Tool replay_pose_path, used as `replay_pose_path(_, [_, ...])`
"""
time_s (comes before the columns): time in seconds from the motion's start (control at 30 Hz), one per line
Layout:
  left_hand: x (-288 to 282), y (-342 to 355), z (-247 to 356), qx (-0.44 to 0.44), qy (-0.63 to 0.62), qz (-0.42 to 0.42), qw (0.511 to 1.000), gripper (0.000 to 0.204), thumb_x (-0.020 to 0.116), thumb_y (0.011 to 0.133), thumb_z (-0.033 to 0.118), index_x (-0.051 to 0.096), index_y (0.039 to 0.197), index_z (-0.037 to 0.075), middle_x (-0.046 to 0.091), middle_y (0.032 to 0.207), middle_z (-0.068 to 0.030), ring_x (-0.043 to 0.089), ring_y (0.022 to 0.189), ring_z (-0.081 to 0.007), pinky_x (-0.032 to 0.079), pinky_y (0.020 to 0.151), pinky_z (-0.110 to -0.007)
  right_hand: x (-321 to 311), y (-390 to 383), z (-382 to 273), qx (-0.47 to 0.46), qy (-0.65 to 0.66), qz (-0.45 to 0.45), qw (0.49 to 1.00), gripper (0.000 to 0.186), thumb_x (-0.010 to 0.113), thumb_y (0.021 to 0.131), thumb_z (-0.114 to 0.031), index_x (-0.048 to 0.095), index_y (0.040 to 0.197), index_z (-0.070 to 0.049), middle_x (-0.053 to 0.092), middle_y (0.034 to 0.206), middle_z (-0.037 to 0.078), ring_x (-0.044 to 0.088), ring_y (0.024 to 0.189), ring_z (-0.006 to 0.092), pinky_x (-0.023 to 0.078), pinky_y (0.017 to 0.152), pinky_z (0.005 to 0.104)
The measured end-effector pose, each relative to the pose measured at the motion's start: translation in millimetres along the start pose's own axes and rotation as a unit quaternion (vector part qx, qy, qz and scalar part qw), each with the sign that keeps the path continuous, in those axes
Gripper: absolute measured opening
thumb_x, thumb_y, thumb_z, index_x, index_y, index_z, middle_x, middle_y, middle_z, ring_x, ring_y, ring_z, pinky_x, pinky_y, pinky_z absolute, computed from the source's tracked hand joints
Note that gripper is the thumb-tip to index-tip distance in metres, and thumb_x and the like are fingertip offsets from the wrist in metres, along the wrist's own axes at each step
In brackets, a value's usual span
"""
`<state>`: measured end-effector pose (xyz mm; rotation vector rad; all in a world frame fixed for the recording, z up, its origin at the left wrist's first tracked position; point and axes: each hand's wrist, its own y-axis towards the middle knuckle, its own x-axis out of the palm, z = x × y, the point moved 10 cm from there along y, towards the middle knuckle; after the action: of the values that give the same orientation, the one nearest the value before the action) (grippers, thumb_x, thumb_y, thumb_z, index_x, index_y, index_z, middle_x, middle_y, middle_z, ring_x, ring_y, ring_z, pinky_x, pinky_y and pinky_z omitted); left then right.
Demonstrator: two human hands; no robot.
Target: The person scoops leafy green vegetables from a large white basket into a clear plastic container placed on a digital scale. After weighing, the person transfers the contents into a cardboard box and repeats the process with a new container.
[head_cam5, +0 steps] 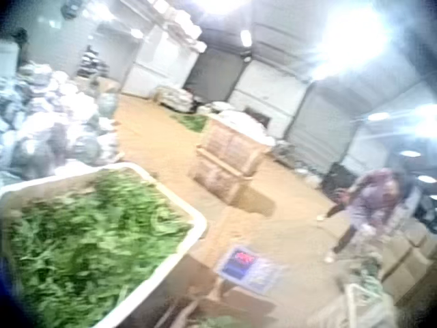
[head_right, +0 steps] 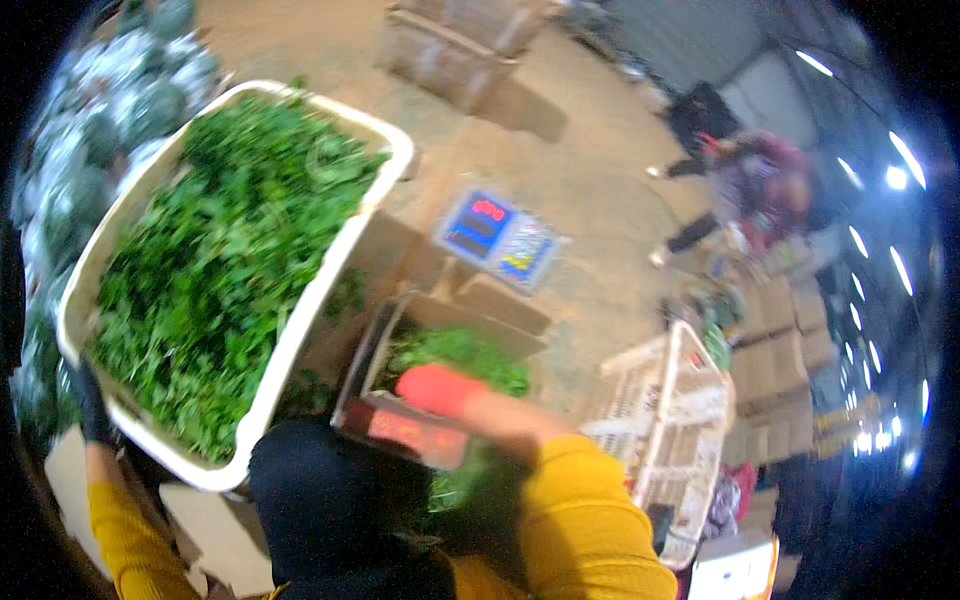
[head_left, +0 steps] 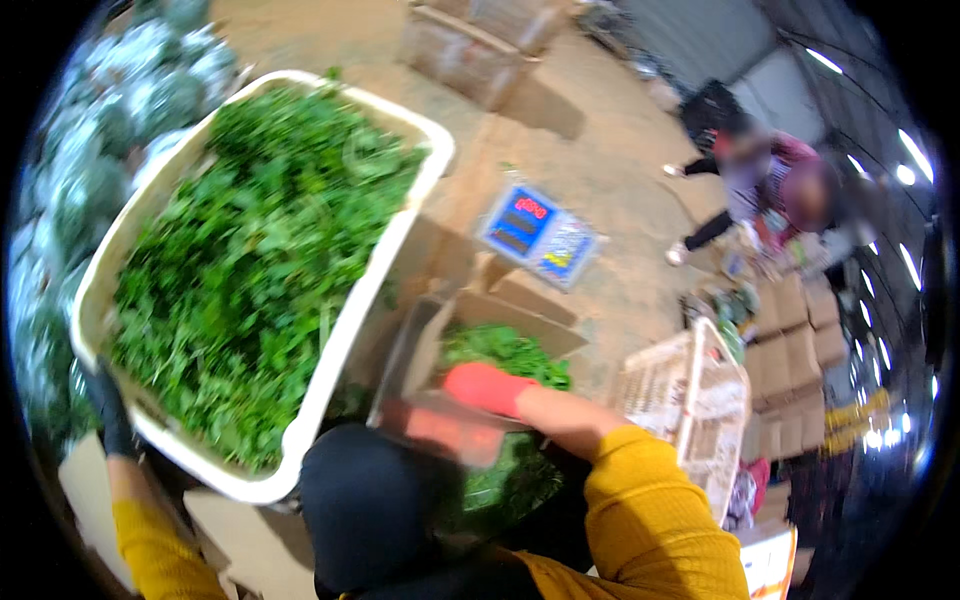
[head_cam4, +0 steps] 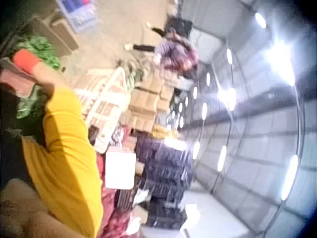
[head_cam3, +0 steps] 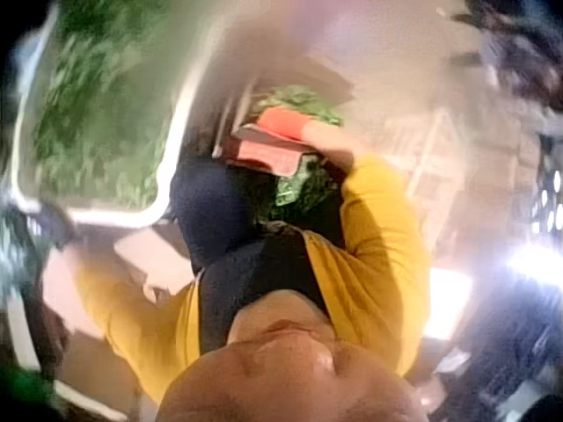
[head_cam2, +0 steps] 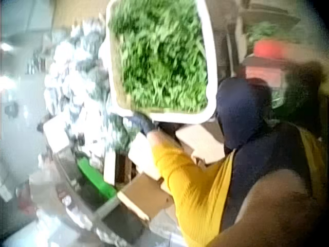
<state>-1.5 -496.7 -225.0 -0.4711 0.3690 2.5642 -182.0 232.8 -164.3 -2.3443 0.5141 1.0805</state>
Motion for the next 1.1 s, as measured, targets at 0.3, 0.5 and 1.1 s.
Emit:
replay_pose_path(0.3, [35.3,-28.3,46.6,0.044,-0.045,0.018,0.998,0.054,0.047,0.089,0.034,0.034,0.129,-0.001,0.046,0.12,-0.0176,0.045,0.108,-0.0275,0.035,0.094,-0.036,-115.1,-18.8,-51.6,0.325,-0.026,-0.157,0.932,0.039,0.05,0.081,-0.035,0.06,0.065,-0.001,0.062,0.07,0.014,0.06,0.059,0.0218,0.046,0.058,0.0389])
replay_pose_path(0.5, [5.5,-33.1,47.3,0.058,-0.052,0.06,0.995,0.048,0.046,0.09,0.037,0.037,0.125,0.005,0.046,0.106,-0.0113,0.045,0.093,-0.02,0.041,0.082,-0.035,-195.8,53.2,-137.1,0.241,0.169,0.113,0.949,0.036,0.058,0.081,-0.035,0.062,0.092,0.0,0.064,0.075,0.012,0.061,0.063,0.019,0.048,0.066,0.0317])
replay_pose_path(1.1, [7.8,-98.0,200.0,0.058,0.131,0.169,0.975,0.05,0.049,0.08,0.005,0.032,0.125,-0.008,0.052,0.108,-0.0307,0.052,0.099,-0.0419,0.041,0.087,-0.041,92.7,218.2,-263.0,-0.259,-0.193,-0.272,0.906,0.054,0.064,0.065,-0.009,0.049,0.116,-0.001,0.06,0.096,0.017,0.058,0.086,0.0333,0.048,0.075,0.039])
